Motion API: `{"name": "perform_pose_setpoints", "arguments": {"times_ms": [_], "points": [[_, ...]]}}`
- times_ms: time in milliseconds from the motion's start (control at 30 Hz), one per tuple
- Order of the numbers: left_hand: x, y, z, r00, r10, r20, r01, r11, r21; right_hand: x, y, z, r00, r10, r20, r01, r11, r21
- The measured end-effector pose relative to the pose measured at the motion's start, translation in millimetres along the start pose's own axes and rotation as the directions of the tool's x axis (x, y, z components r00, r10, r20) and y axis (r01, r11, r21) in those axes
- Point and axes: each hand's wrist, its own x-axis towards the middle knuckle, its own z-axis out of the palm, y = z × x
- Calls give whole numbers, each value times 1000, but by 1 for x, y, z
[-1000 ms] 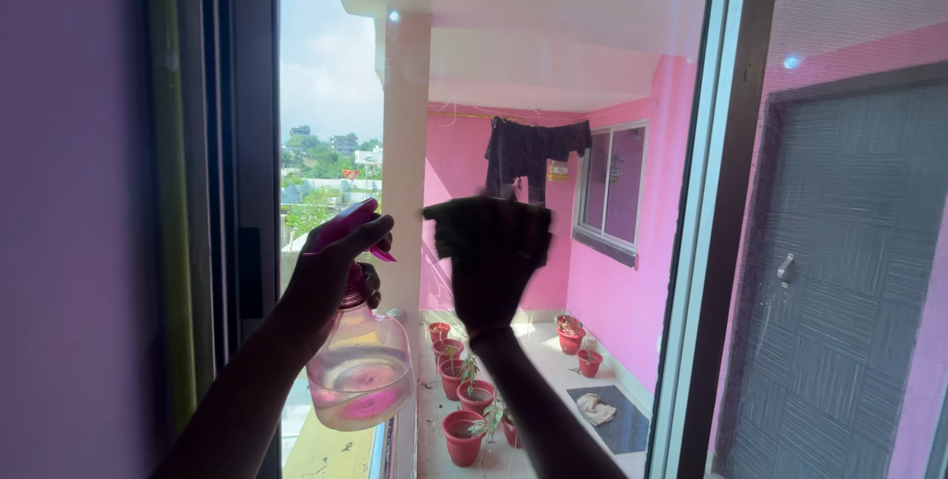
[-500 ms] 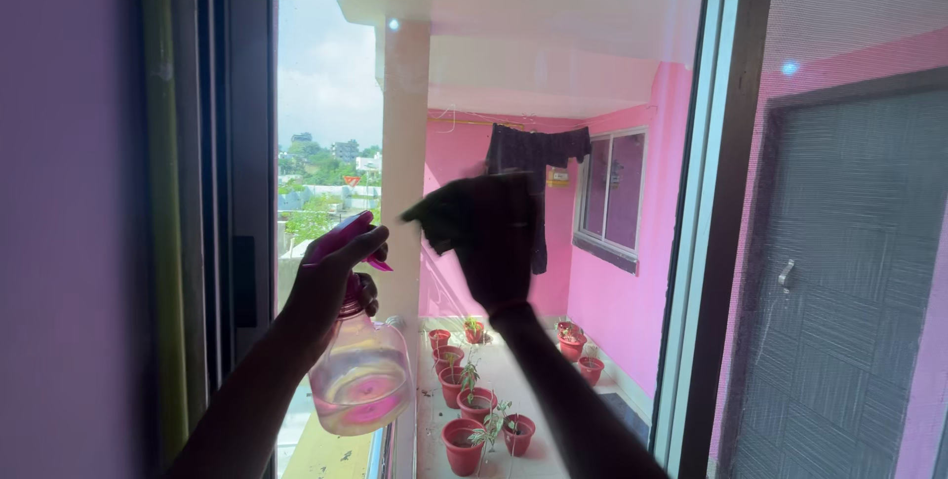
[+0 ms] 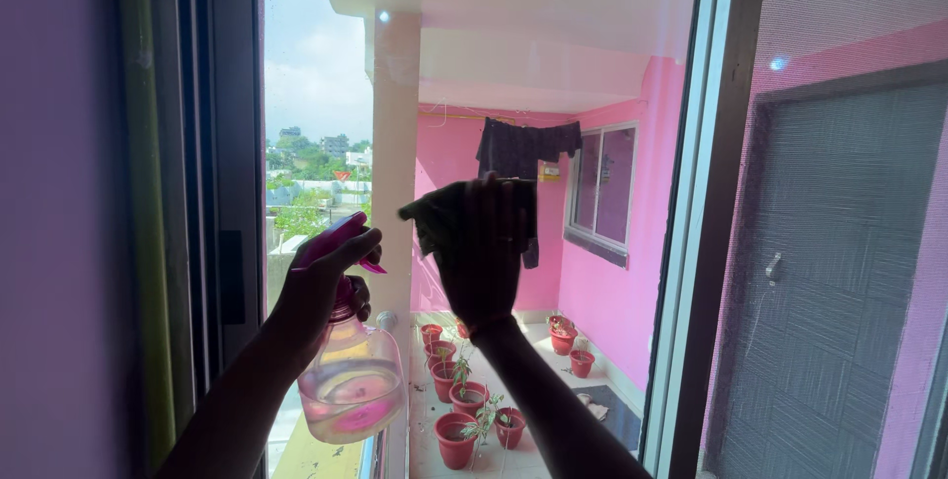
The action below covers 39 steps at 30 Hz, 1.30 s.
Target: The person sprays liquid from a bottle onto a glass door and wipes the surface with a dark cloth.
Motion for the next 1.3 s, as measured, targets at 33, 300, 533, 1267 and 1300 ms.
{"name": "perform_pose_setpoints", "arguments": {"times_ms": [33, 300, 533, 1267, 1300], "points": [[-2, 1, -4, 1000, -3, -3, 3, 1000, 6, 0, -12, 2, 995, -93, 40, 93, 996, 4], [-2, 1, -13, 996, -36, -80, 38, 999, 16, 4, -2, -7, 985, -164, 55, 157, 981, 112], [5, -8, 9, 1000, -13, -21, 13, 1000, 0, -9, 71, -36, 995, 81, 53, -69, 980, -189], [4, -9, 3, 999, -41, -26, 42, 997, 65, 4, -33, -12, 975, -219, 42, 206, 956, 209], [4, -9, 3, 999, -33, 5, 33, 998, 59, 6, -27, -12, 975, -219, 46, 205, 957, 205]]}}
